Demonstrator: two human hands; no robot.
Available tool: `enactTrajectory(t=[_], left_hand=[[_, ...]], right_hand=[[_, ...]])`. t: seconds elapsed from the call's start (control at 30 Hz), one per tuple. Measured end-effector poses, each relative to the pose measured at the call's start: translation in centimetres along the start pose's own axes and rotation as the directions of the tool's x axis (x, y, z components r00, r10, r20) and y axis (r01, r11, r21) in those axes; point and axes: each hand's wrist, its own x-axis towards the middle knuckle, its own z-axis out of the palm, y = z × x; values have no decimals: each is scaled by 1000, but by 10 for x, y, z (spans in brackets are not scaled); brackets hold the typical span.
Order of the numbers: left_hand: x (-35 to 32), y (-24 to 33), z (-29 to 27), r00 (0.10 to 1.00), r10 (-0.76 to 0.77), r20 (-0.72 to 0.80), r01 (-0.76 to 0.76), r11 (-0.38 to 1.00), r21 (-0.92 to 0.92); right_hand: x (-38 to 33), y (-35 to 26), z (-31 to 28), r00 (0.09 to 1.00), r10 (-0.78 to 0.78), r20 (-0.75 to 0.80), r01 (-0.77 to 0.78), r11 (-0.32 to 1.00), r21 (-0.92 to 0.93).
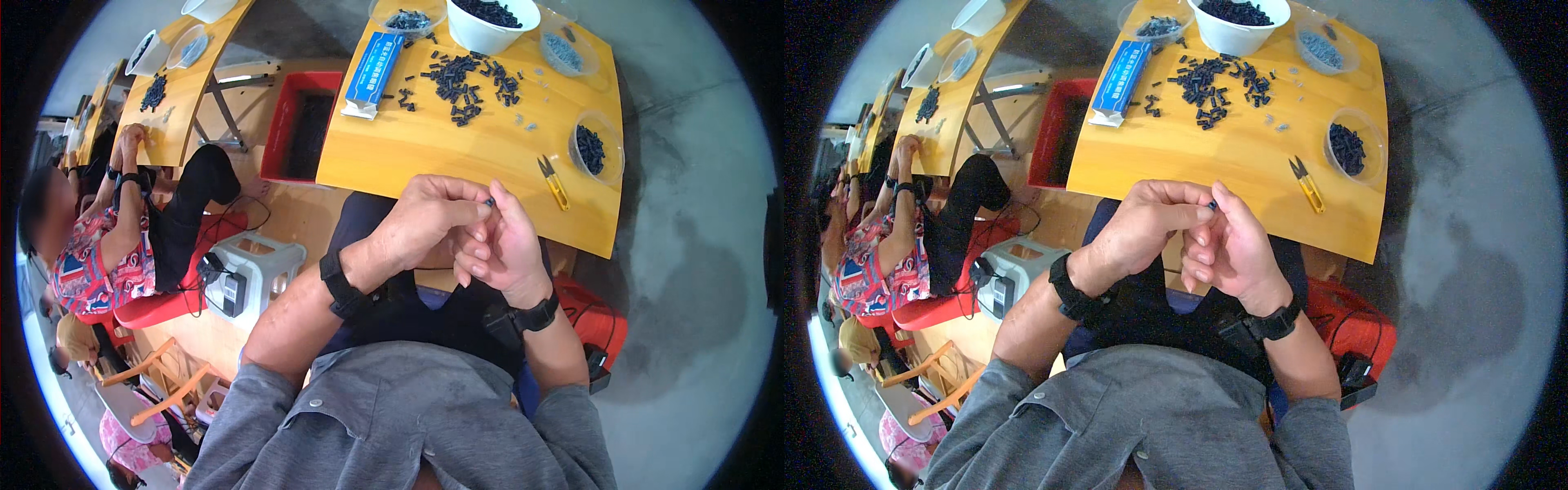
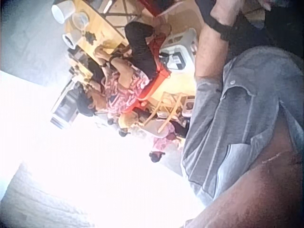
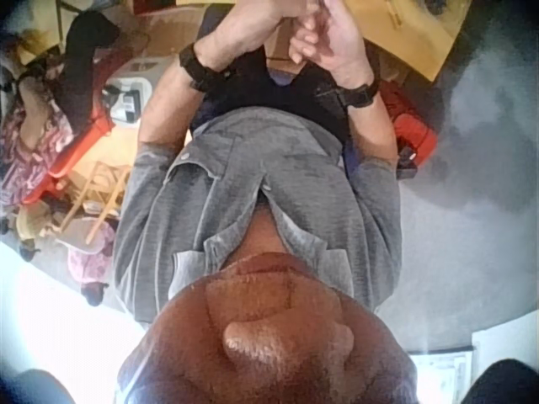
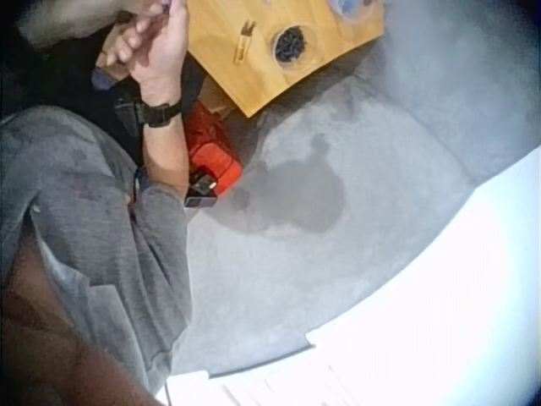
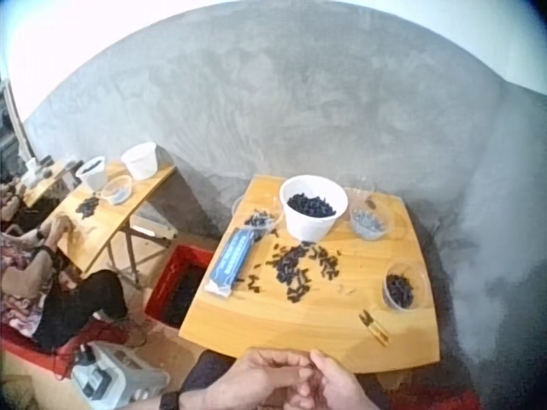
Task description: Assembling small plastic components by hand in a manufacturing environment.
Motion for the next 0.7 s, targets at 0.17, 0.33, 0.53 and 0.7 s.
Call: enactTrajectory(t=[0.17,0.33,0.53,0.7], left_hand=[[9,-16,-5,974,202,-104,-191,976,109],[18,-18,-28,933,186,-307,-39,903,427],[35,-24,-54,895,193,-402,6,897,443],[45,-23,-65,875,214,-434,10,889,458]], right_hand=[[-12,-25,0,936,-294,-192,235,931,-281],[-37,-118,-25,487,-844,-224,143,330,-933],[-37,-184,-60,407,-914,-14,-575,-243,-781],[-7,-153,-40,375,-918,131,-585,-343,-735]])
